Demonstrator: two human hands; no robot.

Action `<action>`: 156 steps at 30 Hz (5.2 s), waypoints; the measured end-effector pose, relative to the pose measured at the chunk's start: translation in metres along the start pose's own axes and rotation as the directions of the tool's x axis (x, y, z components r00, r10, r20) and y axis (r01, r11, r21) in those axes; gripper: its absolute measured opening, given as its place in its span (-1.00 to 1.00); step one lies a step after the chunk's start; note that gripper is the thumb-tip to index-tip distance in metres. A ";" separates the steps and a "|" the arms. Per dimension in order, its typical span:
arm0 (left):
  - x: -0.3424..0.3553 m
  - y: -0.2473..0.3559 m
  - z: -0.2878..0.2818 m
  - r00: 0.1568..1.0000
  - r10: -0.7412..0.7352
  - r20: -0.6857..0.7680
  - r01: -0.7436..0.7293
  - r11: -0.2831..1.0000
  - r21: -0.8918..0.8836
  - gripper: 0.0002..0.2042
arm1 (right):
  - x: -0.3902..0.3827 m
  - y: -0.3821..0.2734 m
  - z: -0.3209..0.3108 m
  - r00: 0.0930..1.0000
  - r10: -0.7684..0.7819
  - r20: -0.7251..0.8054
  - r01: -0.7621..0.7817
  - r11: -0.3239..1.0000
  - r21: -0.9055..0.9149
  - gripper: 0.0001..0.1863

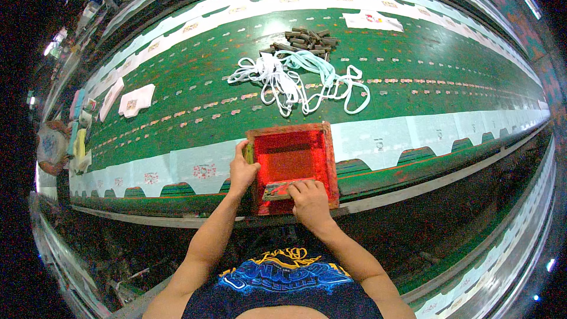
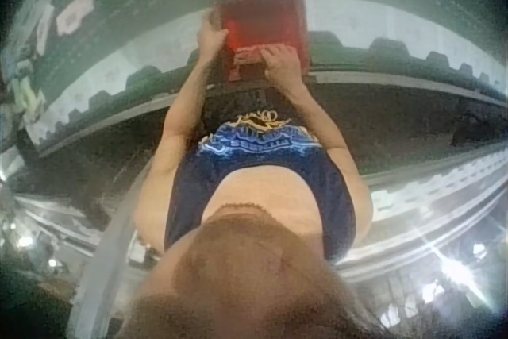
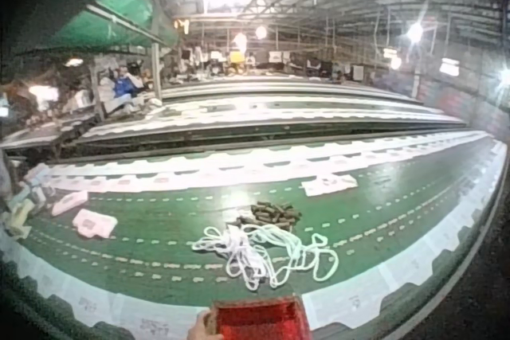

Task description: The person holds a red ink pad and repeatedly stamps a pattern onto a long strip of white fabric moving along a green conveyor table. Another person folds and stacks finished fabric pieces nearby. The stamped fabric continues down the line as the person maintains a steady stamping rhythm.

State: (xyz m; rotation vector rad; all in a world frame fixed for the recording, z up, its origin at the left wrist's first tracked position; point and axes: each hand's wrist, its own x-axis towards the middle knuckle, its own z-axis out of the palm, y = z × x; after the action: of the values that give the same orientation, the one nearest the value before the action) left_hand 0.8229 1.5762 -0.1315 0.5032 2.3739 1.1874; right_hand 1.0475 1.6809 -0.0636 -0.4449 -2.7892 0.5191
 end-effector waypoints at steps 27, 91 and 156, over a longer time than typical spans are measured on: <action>-0.003 0.014 -0.006 1.000 0.022 -0.005 -0.022 1.000 0.006 -0.23 | -0.002 0.002 0.001 1.000 -0.028 -0.009 0.028 1.000 -0.003 -0.65; -0.066 -0.046 -0.171 0.954 -0.058 -0.293 -0.023 0.964 -0.266 -0.23 | 0.031 -0.114 0.037 0.928 -0.373 -0.017 0.373 0.923 0.094 -0.72; -0.041 0.176 0.238 0.999 0.037 0.024 -0.036 0.998 -0.047 -0.24 | -0.107 0.252 -0.149 0.998 -0.068 0.015 0.068 0.998 0.001 -0.58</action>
State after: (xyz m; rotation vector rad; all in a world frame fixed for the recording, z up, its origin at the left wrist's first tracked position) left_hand 1.0053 1.8114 -0.1063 0.5450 2.3201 1.2423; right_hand 1.2543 1.9130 -0.0487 -0.3461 -2.8077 0.5093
